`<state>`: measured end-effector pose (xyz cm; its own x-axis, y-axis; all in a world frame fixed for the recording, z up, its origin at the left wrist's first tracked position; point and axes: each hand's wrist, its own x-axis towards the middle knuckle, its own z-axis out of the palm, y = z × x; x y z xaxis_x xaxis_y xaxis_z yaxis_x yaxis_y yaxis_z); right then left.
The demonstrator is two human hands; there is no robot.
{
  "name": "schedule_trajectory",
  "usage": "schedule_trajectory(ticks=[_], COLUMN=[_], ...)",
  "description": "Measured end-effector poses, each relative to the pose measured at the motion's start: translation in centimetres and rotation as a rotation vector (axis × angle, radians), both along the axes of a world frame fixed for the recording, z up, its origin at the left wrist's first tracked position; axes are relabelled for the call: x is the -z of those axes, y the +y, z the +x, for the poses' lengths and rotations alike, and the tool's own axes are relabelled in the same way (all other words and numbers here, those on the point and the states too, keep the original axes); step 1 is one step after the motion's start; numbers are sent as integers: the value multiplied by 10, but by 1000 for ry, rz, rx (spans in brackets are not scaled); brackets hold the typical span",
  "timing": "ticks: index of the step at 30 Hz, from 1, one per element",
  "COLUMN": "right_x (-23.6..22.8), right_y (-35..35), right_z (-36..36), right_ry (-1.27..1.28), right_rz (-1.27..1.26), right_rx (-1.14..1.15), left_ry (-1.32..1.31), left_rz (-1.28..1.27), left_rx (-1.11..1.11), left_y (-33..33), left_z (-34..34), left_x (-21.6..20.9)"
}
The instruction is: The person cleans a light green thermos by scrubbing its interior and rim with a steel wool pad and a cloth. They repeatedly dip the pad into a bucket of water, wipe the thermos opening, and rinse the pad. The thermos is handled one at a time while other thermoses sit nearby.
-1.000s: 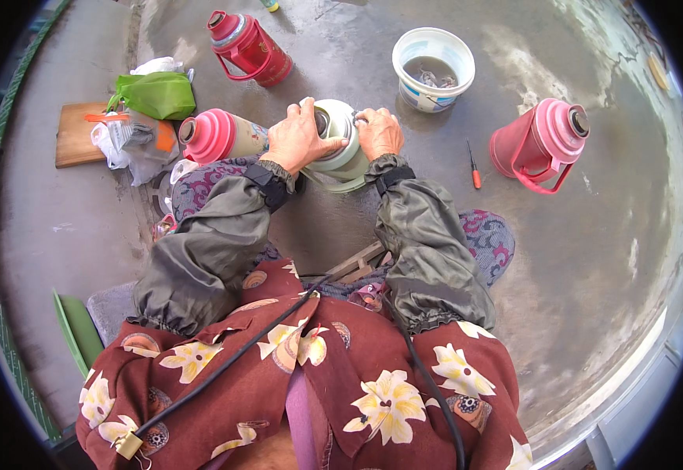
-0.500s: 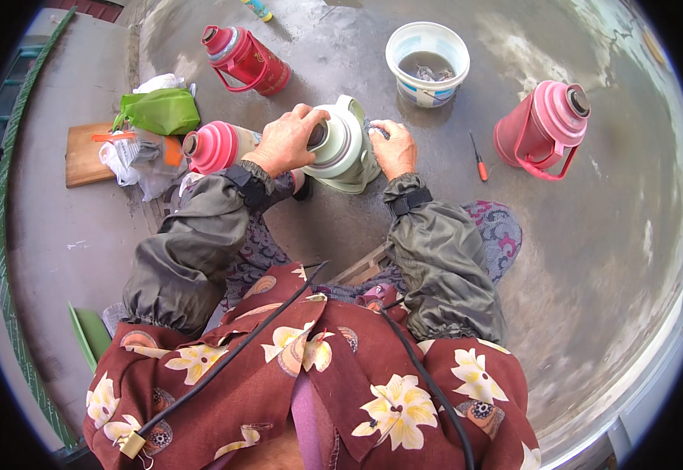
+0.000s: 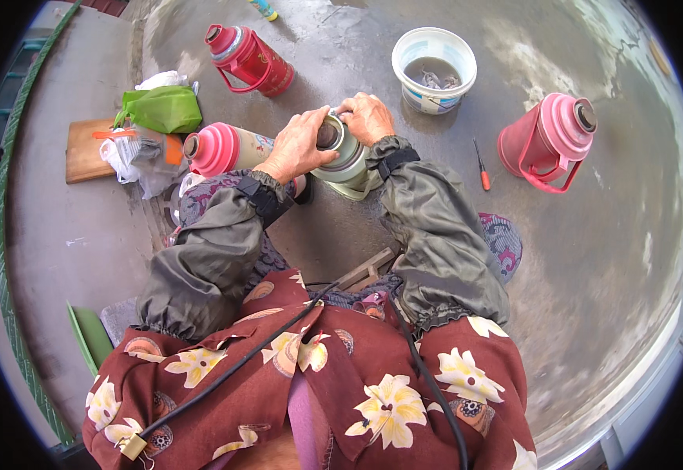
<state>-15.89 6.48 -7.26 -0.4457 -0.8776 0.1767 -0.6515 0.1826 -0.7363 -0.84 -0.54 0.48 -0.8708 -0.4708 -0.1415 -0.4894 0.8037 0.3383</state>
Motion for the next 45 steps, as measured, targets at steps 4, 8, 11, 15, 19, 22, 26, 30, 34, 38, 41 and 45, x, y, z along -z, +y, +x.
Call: schedule_trajectory(ticks=[4,8,11,15,19,22,26,30,34,38,41,45], right_x=[-6,5,14,13,3,-1,-10,-33,-41,-17,-6,-16], right_y=[-7,57,58,11,10,41,40,-10,-16,32,33,-15], right_z=[1,39,46,19,10,18,20,2,-2,21,18,-7], right_ry=[53,-178,-252,-53,-76,-369,-422,-162,-267,-768,-736,-433], right_rz=[-56,-176,-262,-181,-56,-186,-103,82,211,-72,-47,129], right_rx=[-43,118,240,156,120,225,142,-11,-53,170,181,48], left_ry=[49,79,87,55,85,120,179,185,204,241,230,248], left_rz=[5,-15,-33,-44,21,76,113,111,111,123,97,88], left_rx=[26,47,56,62,-20,-163,-139,-120,-112,-137,-131,-126], left_y=[-1,0,-1,-4,-5,-2,-2,-5,-6,-5,-8,-9], left_z=[2,3,2,1,4,9,11,11,11,12,11,12], left_x=[0,2,5,6,7,10,16,17,19,23,27,28])
